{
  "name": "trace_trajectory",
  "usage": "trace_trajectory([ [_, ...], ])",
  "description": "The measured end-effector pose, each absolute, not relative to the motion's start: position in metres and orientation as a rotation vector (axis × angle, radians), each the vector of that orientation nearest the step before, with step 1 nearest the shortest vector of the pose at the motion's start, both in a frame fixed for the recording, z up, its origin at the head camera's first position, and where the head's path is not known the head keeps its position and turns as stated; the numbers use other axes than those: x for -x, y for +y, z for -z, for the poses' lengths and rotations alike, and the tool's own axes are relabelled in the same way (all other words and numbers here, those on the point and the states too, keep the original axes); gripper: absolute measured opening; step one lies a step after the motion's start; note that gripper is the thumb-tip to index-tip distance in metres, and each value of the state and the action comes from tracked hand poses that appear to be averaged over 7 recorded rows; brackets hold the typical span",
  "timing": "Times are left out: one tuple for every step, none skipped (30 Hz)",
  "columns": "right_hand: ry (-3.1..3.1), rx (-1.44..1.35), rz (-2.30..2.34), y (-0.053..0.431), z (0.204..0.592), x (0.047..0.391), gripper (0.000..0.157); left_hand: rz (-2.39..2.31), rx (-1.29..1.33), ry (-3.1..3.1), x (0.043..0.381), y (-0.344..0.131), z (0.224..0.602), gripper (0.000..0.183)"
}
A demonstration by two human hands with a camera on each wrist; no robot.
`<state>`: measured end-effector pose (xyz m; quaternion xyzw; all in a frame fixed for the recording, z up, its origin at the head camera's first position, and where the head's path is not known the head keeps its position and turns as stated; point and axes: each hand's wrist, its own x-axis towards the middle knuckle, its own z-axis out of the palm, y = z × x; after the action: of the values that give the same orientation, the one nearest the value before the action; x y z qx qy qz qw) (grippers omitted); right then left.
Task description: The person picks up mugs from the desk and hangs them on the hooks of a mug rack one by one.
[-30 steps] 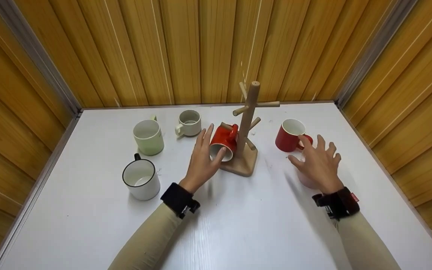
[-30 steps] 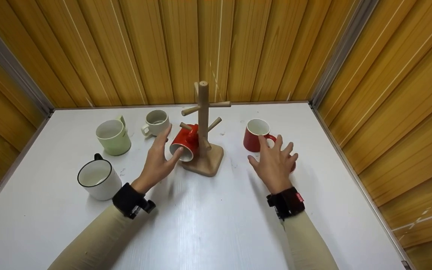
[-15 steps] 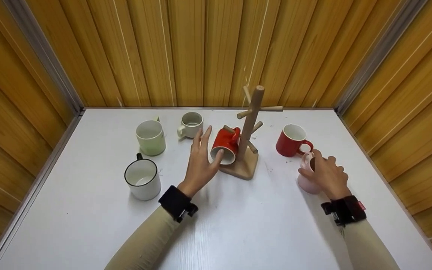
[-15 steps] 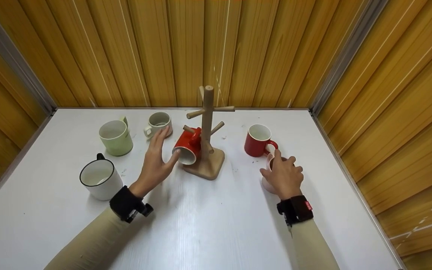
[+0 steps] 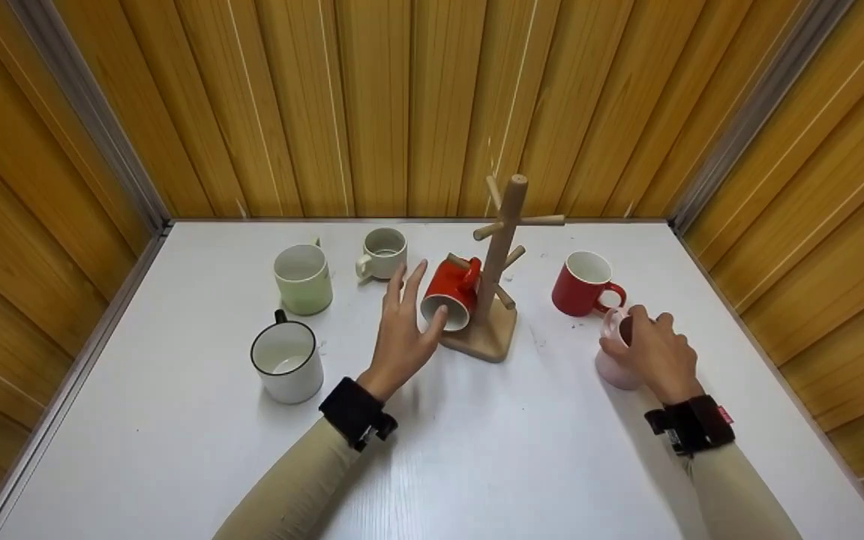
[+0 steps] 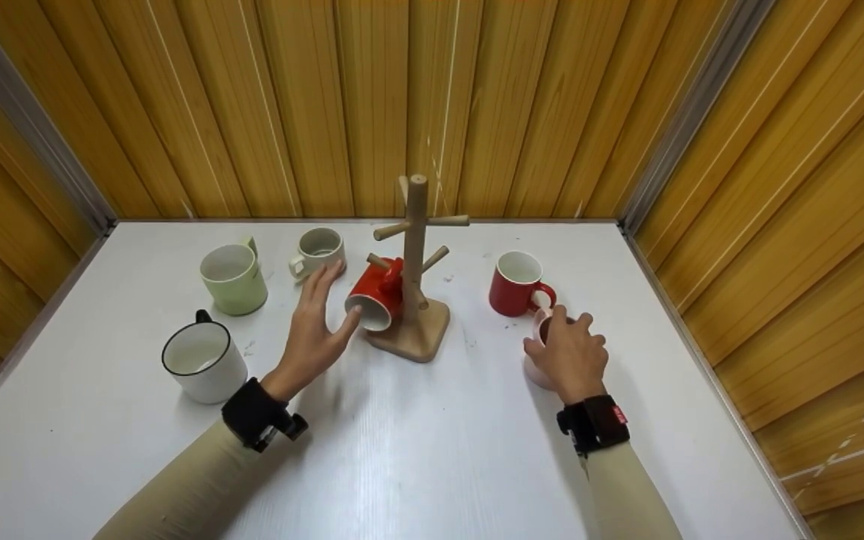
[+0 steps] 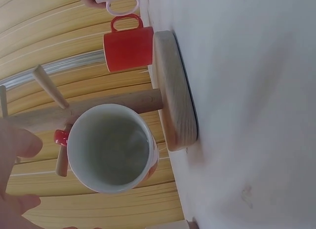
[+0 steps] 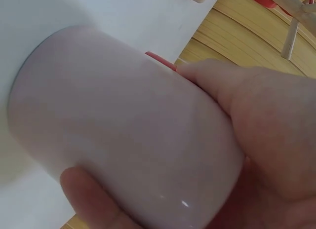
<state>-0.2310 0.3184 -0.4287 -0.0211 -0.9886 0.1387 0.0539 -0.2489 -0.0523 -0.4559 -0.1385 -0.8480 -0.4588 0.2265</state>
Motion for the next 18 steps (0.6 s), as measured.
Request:
trace_trajectory([
  [-2.992,0.067,-0.425,0.319,0.429,0.231,0.066,1.262,0.382,-2.335,0.248,-0.052,0.456,0.07],
  [-2.979,0.072,-0.427,0.319,0.43,0.23,0.065,1.26,0.383,-2.331,0.248,-0.051,0.456,0.07],
  [-2.97,0.077,-0.429,0.319,0.43,0.229,0.065,1.259,0.385,-2.328,0.247,-0.051,0.456,0.069],
  [-2.963,0.083,-0.433,0.319,0.431,0.229,0.065,1.263,0.386,-2.324,0.246,-0.05,0.456,0.069],
  [-2.958,0.088,-0.439,0.319,0.431,0.229,0.066,1.27,0.387,-2.322,0.246,-0.05,0.456,0.069],
  [-2.951,0.091,-0.445,0.319,0.431,0.229,0.065,1.279,0.39,-2.319,0.245,-0.05,0.456,0.068],
  [-2.943,0.093,-0.452,0.318,0.432,0.228,0.065,1.29,0.395,-2.316,0.244,-0.049,0.456,0.068],
  [-2.931,0.093,-0.458,0.318,0.432,0.227,0.065,1.303,0.401,-2.316,0.243,-0.049,0.455,0.068],
  [-2.915,0.09,-0.466,0.317,0.431,0.226,0.065,1.318,0.408,-2.316,0.241,-0.049,0.455,0.067],
  [-2.898,0.089,-0.475,0.317,0.431,0.225,0.064,1.332,0.417,-2.313,0.241,-0.048,0.455,0.066],
  [-2.879,0.087,-0.482,0.316,0.429,0.225,0.063,1.345,0.427,-2.309,0.24,-0.048,0.454,0.065],
  [-2.86,0.087,-0.491,0.315,0.428,0.224,0.062,1.353,0.437,-2.305,0.239,-0.047,0.453,0.065],
  [-2.841,0.091,-0.504,0.314,0.426,0.223,0.061,1.359,0.447,-2.302,0.238,-0.047,0.453,0.064],
  [-2.821,0.094,-0.516,0.313,0.423,0.222,0.061,1.361,0.456,-2.302,0.237,-0.046,0.452,0.064],
  [-2.804,0.098,-0.53,0.312,0.421,0.222,0.06,1.361,0.465,-2.297,0.236,-0.045,0.452,0.064],
  [-2.791,0.103,-0.544,0.31,0.418,0.221,0.061,1.36,0.471,-2.293,0.236,-0.044,0.451,0.064],
  [-2.776,0.105,-0.559,0.308,0.415,0.22,0.062,1.359,0.476,-2.29,0.235,-0.043,0.451,0.064],
  [-2.762,0.106,-0.579,0.306,0.413,0.218,0.063,1.356,0.48,-2.289,0.234,-0.042,0.45,0.064],
])
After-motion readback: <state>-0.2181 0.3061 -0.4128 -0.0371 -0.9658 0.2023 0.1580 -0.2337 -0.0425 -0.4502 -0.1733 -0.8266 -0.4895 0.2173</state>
